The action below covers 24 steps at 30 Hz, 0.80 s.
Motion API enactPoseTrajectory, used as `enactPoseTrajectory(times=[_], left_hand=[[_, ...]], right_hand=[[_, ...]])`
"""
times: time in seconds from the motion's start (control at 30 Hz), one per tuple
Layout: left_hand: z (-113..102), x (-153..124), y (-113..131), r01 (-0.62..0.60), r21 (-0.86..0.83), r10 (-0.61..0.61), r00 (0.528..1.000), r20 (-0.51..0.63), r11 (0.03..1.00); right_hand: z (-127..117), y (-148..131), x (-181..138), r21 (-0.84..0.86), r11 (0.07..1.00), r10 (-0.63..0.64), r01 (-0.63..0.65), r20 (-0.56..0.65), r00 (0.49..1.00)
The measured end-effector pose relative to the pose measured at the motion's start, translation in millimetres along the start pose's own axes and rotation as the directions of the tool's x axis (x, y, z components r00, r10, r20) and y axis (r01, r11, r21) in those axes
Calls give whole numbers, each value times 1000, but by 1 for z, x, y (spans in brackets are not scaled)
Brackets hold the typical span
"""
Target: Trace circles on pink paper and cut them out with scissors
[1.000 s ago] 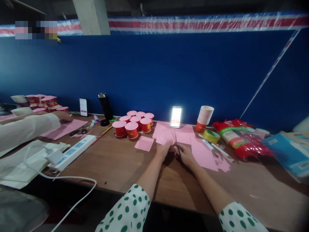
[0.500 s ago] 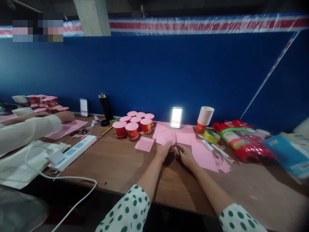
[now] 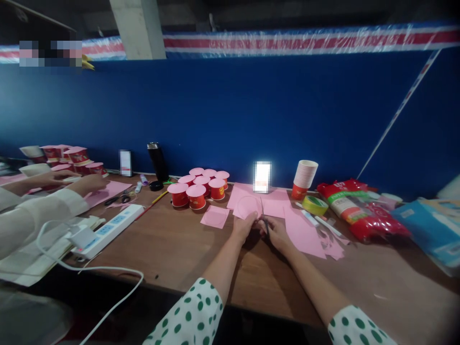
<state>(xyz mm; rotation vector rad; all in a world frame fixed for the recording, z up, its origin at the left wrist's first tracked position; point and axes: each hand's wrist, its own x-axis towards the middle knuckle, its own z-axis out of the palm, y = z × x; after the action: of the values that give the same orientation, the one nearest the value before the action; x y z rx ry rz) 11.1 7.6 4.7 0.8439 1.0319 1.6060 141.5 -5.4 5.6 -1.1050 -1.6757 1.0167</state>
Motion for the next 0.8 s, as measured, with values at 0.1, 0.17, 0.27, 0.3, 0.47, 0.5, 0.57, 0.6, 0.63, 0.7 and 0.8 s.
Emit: enactPoseTrajectory(times=[0.1,0.17,0.27,0.3,0.47,0.5,0.57,0.6,0.63,0.7,0.8], left_hand=[[0,-1,2,-12,-1,12,1000,-3,1000],[1,-2,5,-10,0,10,1000,0,1000],[2,-4,9,-10,-2,10,1000,-3,1000],[3,-5,10,-11,-2,11,1000,-6,1000],[2,-4,9,-18,1,18,1000,-15,1000],[2,-3,8,-21,2,21,1000,-14,1000],[2,-2,5,-27,3,27,1000,-8,1000],[2,-2,4,-29,3,30,1000,-6,1000],[1,-2,4,-31,2,31,1000,-4,1000],[1,-1,3,-33,1,33,999,-4,999],[2,-1,2,-34,-1,34,999,-6,999]], right_hand=[[0,-1,0,-1,1000,-2,2,1,1000],[0,-1,-1,3,1000,-4,4,0,1000],[1,0,-1,8,1000,-12,12,0,1000],[1,1,-1,9,1000,-14,14,1,1000],[1,1,-1,9,1000,-13,13,6,1000],[0,1,-1,6,1000,-11,11,7,1000],[0,0,-1,3,1000,-7,7,9,1000],[0,0,-1,2,1000,-6,6,8,1000],[0,0,-1,1,1000,-6,6,7,1000],[0,-1,-1,-1,1000,-7,7,4,1000],[0,-2,-1,-4,1000,-12,12,5,1000]])
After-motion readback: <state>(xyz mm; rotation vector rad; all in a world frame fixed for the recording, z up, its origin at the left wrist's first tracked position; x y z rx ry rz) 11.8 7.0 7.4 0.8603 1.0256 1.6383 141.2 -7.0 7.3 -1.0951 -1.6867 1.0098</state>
